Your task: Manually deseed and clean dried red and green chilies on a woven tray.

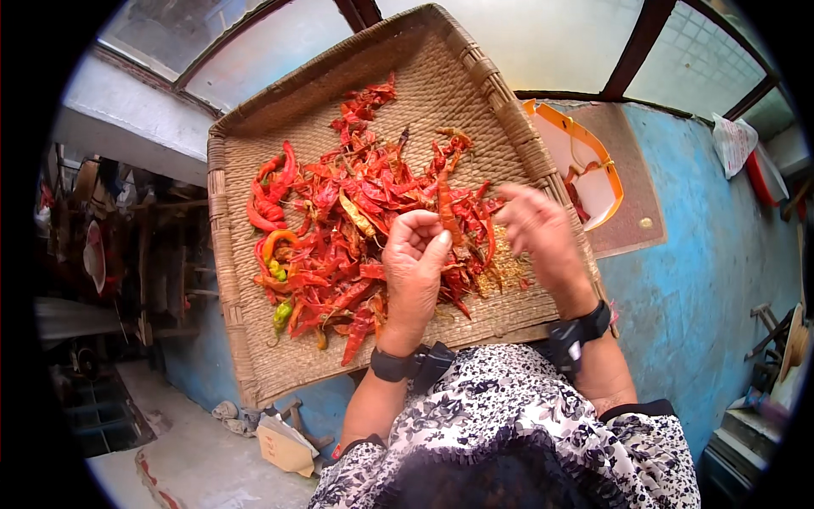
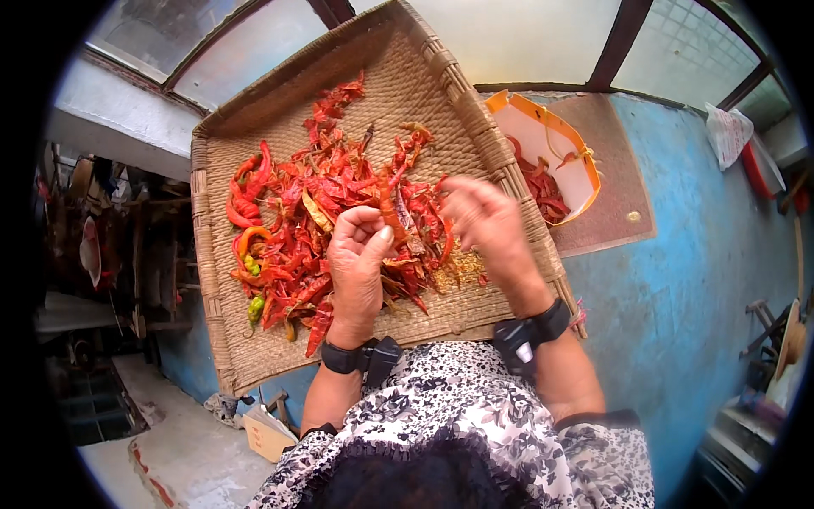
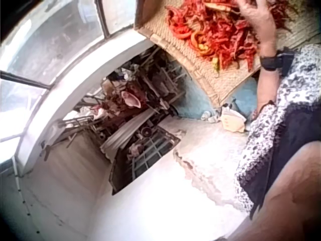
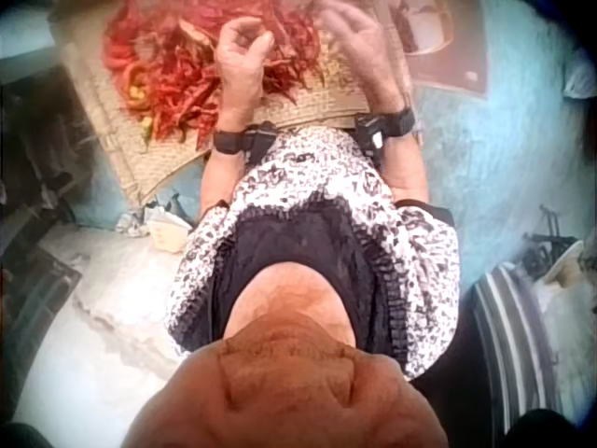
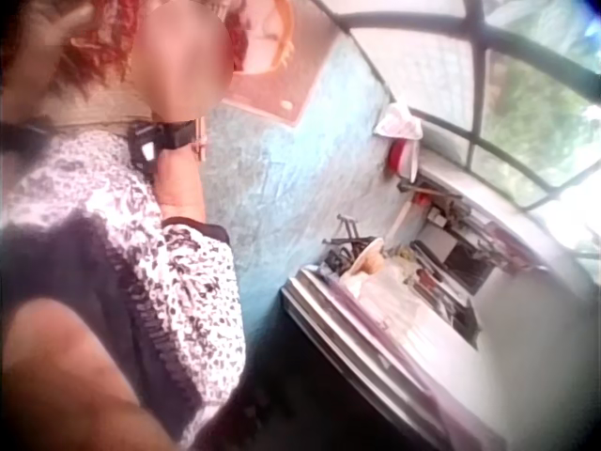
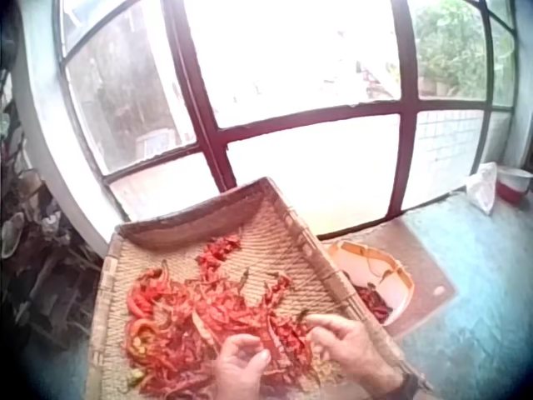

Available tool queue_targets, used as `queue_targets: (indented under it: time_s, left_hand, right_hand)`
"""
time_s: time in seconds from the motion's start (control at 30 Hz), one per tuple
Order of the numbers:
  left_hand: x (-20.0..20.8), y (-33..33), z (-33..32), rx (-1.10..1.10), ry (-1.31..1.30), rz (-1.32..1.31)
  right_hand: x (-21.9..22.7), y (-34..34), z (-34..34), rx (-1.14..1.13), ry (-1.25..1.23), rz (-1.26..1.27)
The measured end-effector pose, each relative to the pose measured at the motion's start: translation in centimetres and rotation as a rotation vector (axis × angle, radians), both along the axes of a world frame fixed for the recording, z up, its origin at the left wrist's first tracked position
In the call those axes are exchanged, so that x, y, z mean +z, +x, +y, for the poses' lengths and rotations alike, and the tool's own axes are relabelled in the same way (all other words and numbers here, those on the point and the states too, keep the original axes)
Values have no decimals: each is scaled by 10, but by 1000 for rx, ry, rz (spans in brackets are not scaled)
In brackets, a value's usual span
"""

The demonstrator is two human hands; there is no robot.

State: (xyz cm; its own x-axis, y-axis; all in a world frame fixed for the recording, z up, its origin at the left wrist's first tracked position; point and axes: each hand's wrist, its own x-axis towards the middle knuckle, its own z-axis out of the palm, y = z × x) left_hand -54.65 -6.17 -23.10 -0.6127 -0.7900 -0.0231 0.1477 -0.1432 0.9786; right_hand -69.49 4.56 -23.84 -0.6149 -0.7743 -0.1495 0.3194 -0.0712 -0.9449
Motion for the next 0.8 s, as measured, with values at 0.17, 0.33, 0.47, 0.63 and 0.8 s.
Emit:
queue_targets:
  time_s: [0.17, 0.33, 0.47, 0.63, 0.8]
  left_hand:
    - [0, -16, 7, -131, -1, 11]
    - [0, -39, -17, -111, -665, -393]
    - [-20, -71, -25, -132, -1202, -584]
    - [-40, -77, -38, -136, -1258, -796]
    - [-16, -60, -40, -98, -660, -451]
  right_hand:
    - [-18, 18, -3, 230, 15, 385]
    - [10, -11, 7, 68, 38, -16]
    - [8, -39, 14, -155, -250, -365]
    - [-3, -28, 12, -188, -221, -398]
    - [-10, -14, 5, -24, 54, 8]
